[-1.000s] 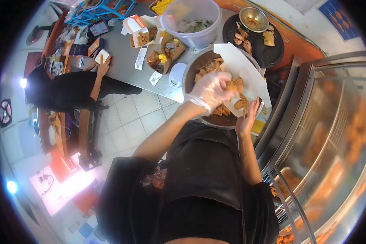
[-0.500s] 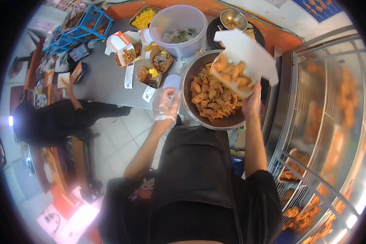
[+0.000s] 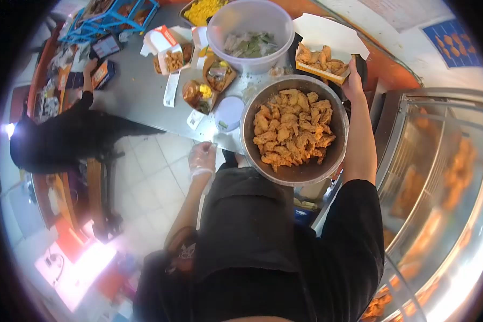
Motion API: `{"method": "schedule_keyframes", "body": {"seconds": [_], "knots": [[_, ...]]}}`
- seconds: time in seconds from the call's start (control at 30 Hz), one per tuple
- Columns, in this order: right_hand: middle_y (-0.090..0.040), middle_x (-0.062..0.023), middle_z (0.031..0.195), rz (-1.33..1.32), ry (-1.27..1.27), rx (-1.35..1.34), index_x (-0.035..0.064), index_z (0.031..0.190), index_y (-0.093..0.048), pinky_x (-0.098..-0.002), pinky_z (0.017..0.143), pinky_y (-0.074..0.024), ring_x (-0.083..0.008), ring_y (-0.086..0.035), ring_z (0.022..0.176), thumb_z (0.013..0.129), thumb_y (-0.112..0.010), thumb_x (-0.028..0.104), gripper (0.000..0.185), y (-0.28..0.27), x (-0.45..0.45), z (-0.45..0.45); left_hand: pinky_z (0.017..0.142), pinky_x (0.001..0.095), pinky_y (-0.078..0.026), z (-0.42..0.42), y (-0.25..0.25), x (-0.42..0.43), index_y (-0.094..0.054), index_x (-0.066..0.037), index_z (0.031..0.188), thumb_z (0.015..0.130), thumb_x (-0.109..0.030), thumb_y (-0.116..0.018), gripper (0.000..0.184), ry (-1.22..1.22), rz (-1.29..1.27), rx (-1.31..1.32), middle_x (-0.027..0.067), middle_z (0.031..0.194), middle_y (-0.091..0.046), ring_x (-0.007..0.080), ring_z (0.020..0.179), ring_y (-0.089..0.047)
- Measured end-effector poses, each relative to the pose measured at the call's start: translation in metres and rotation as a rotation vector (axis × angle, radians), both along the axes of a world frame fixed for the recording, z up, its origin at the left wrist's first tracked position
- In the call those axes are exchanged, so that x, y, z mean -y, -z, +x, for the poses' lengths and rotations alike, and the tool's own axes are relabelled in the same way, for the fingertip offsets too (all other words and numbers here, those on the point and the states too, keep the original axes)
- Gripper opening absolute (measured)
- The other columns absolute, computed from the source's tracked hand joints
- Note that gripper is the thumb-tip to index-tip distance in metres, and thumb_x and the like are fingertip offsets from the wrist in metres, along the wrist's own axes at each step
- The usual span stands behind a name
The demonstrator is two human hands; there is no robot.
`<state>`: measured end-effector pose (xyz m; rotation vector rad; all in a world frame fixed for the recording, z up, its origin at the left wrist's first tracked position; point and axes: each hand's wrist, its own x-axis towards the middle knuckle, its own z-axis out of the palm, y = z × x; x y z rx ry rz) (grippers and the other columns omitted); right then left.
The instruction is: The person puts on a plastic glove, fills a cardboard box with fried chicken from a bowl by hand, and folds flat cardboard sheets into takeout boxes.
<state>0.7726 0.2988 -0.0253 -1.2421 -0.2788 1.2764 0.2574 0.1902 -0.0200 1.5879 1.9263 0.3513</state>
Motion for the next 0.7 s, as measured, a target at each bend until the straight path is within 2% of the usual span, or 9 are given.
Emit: {"method": "schedule_keyframes", "body": {"seconds": [0.1,0.17,0.3,0.37,0.43,0.5,0.57,0.6,0.7], "knots": [[-0.050,-0.0110,0.137,-0.070,-0.073,0.156,0.0075,0.142,-0.036,-0.0455,0.103,-0.0409,-0.0253,-0.050,0.124,0.098,-0.045,0.052,0.063,0.041,-0.017,0.009,0.086,0.0416,-0.048,-0.003,0.024,0.012,-0.069,-0.005,0.102,0.086,-0.033,-0.062,0.033,-0.095,-0.122,-0.166,0.0155,0.097,-0.068,0.0316,0.094,-0.064],[-0.050,-0.0146,0.137,-0.298,-0.104,0.681,0.0036,0.144,-0.039,-0.0374,0.102,-0.0385,-0.0250,-0.052,0.121,0.095,-0.040,0.064,0.078,0.089,-0.030,0.043,0.084,0.0428,-0.049,-0.012,0.055,0.029,-0.070,-0.006,0.100,0.086,-0.035,-0.062,0.034,-0.125,-0.190,-0.173,0.0154,0.094,-0.069,0.0313,0.092,-0.065],[-0.063,-0.0312,0.110,-0.578,-0.338,1.548,-0.0010,0.111,-0.067,-0.0449,0.099,-0.0423,-0.0461,-0.057,0.111,0.093,-0.028,0.064,0.077,0.034,-0.027,0.030,0.079,0.0449,-0.049,-0.023,0.075,0.054,-0.071,-0.001,0.089,0.082,-0.034,-0.058,0.036,0.138,-0.467,0.016,0.0222,0.087,-0.068,0.0369,0.086,-0.065],[-0.067,-0.0278,0.104,-0.583,-0.338,1.696,-0.0067,0.106,-0.067,-0.0432,0.095,-0.0456,-0.0437,-0.062,0.104,0.092,-0.044,0.058,0.070,-0.019,-0.008,-0.001,0.081,0.0448,-0.048,-0.019,0.070,0.056,-0.070,0.001,0.093,0.085,-0.035,-0.057,0.038,0.141,-0.473,0.008,0.0224,0.090,-0.068,0.0389,0.090,-0.064],[-0.066,-0.0239,0.111,-0.351,-0.101,1.671,-0.0059,0.114,-0.064,-0.0417,0.092,-0.0477,-0.0357,-0.064,0.105,0.093,-0.055,0.041,0.052,-0.057,0.019,-0.033,0.080,0.0452,-0.048,-0.016,0.077,0.060,-0.071,0.000,0.092,0.084,-0.033,-0.057,0.036,0.015,-0.329,0.140,0.0212,0.086,-0.069,0.0393,0.087,-0.064],[-0.067,-0.0117,0.092,0.040,0.134,1.069,-0.0032,0.111,-0.065,-0.0301,0.081,-0.0492,-0.0184,-0.062,0.084,0.095,-0.057,0.024,0.033,-0.115,0.061,-0.144,0.081,0.0456,-0.047,-0.017,0.106,0.062,-0.070,-0.001,0.095,0.084,-0.032,-0.057,0.035,-0.042,-0.314,0.262,0.0221,0.090,-0.068,0.0394,0.087,-0.064],[-0.051,-0.0010,0.076,-0.004,-0.128,1.146,-0.0008,0.105,-0.063,-0.0251,0.064,-0.0425,-0.0077,-0.047,0.066,0.097,-0.056,0.021,0.024,-0.166,0.114,-0.260,0.076,0.0428,-0.050,-0.012,0.133,0.064,-0.070,-0.003,0.094,0.085,-0.029,-0.059,0.030,-0.166,-0.315,0.249,0.0202,0.090,-0.068,0.0327,0.081,-0.066],[-0.055,-0.0021,0.078,-0.008,-0.177,0.863,0.0002,0.107,-0.064,-0.0262,0.063,-0.0446,-0.0095,-0.050,0.065,0.097,-0.056,0.023,0.027,-0.148,0.151,-0.293,0.076,0.0428,-0.050,-0.015,0.142,0.066,-0.070,-0.003,0.094,0.085,-0.029,-0.059,0.030,-0.194,-0.332,0.261,0.0202,0.090,-0.068,0.0327,0.081,-0.066],[-0.064,-0.0028,0.080,-0.047,-1.364,0.697,0.0003,0.112,-0.066,-0.0234,0.065,-0.0479,-0.0097,-0.059,0.072,0.090,-0.065,0.009,0.024,-0.102,0.189,-0.409,0.088,0.0430,-0.048,-0.030,0.228,0.073,-0.070,-0.002,0.099,0.086,-0.031,-0.055,0.035,-0.473,-0.616,0.561,0.0206,0.103,-0.067,0.0353,0.099,-0.064]]}}
